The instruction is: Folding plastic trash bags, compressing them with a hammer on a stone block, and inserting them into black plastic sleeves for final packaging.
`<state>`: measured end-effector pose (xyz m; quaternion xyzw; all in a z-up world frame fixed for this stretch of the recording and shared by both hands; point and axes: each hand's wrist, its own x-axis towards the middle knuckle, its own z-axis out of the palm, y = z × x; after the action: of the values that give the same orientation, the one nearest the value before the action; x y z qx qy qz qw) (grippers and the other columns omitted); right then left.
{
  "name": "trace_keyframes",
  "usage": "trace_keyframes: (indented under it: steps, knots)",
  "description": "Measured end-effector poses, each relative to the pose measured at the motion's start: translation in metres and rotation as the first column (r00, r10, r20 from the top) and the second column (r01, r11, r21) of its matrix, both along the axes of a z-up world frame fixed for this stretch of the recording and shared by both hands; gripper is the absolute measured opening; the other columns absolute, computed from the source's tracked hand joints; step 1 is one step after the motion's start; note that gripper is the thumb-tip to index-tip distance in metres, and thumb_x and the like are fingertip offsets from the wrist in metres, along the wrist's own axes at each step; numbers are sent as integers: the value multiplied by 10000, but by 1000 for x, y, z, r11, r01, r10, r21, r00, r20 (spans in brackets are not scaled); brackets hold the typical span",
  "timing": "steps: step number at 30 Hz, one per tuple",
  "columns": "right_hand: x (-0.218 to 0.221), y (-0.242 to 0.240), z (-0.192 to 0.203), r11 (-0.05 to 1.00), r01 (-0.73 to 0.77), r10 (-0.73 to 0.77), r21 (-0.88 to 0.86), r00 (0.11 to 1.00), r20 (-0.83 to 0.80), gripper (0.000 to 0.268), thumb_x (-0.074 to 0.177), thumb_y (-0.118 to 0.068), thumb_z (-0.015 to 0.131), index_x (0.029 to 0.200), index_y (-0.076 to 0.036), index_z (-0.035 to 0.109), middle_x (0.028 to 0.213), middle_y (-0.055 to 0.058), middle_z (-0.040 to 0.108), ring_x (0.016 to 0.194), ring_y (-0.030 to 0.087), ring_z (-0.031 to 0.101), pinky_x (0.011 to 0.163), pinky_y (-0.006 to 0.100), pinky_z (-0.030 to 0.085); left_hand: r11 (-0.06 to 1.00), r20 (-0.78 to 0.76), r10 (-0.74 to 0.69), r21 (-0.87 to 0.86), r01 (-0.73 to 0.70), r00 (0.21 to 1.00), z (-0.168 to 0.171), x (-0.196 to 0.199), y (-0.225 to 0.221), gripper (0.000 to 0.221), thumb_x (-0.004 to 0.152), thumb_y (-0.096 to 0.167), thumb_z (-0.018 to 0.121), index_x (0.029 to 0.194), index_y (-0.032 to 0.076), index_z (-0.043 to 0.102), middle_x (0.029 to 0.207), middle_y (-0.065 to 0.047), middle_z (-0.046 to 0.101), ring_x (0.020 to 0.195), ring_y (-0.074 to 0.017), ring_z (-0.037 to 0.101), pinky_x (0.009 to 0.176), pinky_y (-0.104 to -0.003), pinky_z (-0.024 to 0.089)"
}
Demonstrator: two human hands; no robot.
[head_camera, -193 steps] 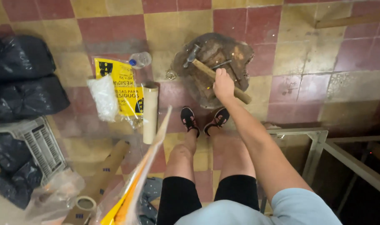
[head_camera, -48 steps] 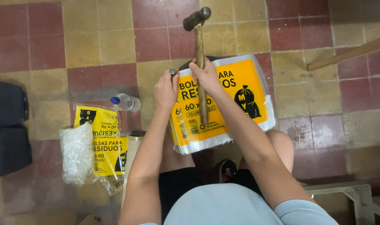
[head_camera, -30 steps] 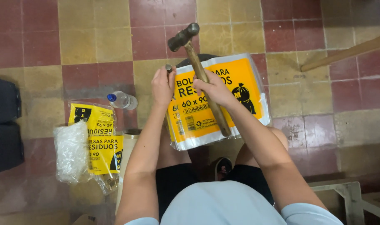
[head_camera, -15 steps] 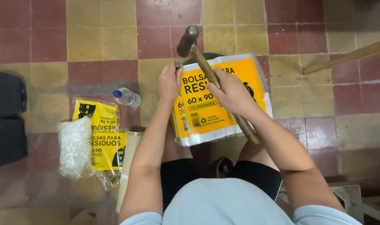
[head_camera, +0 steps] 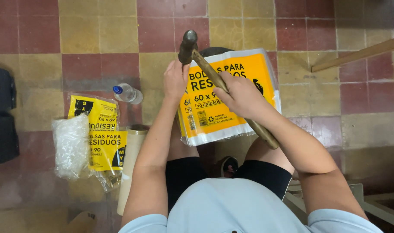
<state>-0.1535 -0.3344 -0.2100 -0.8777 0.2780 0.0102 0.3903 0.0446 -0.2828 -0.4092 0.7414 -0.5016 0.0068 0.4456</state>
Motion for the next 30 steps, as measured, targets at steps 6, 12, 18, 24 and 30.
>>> trace_keyframes:
  steps: [6, 12, 18, 24, 30]
  knots:
    - [-2, -4, -8, 1000, 0, 0, 14, 1000, -6, 344, 992, -172, 448, 1180, 100, 541, 622, 91, 581, 463, 192, 653, 458, 294, 501, 999, 14, 6, -36, -5, 1000, -20, 5, -7, 216, 1046, 281, 557, 956, 93, 611, 841, -74, 656, 897, -231, 681, 822, -327, 568]
    - [4, -8, -9, 997, -40, 38, -59, 999, -22, 321, 1002, -185, 440, 1135, 81, 561, 608, 76, 563, 439, 189, 632, 438, 292, 476, 999, 40, 10, -41, -9, 999, -21, 6, -7, 260, 1046, 328, 551, 935, 101, 611, 807, -44, 647, 831, -210, 682, 779, -315, 572]
    - [5, -4, -3, 985, -41, 29, -168, 997, -75, 317, 995, -198, 454, 1143, 63, 554, 617, 104, 559, 489, 268, 635, 465, 362, 466, 998, 55, 27, -53, -24, 998, -26, 5, -9, 244, 1038, 333, 562, 971, 113, 643, 814, -57, 658, 841, -224, 689, 774, -327, 575]
    - [6, -1, -4, 977, -53, 32, -206, 994, -107, 324, 1003, -239, 453, 1130, 43, 549, 642, 124, 582, 540, 300, 642, 523, 398, 489, 998, 64, 24, -67, -20, 998, -44, 8, -14, 238, 1039, 302, 565, 943, 95, 631, 802, -69, 672, 841, -232, 692, 774, -329, 585]
    - [5, 3, 4, 972, -50, 27, -231, 994, -103, 272, 997, -244, 468, 1058, 6, 558, 628, 132, 585, 575, 339, 645, 564, 426, 504, 997, 104, 38, -73, -30, 994, -40, 6, -13, 249, 1034, 284, 582, 945, 57, 637, 813, -87, 686, 847, -237, 702, 771, -333, 595]
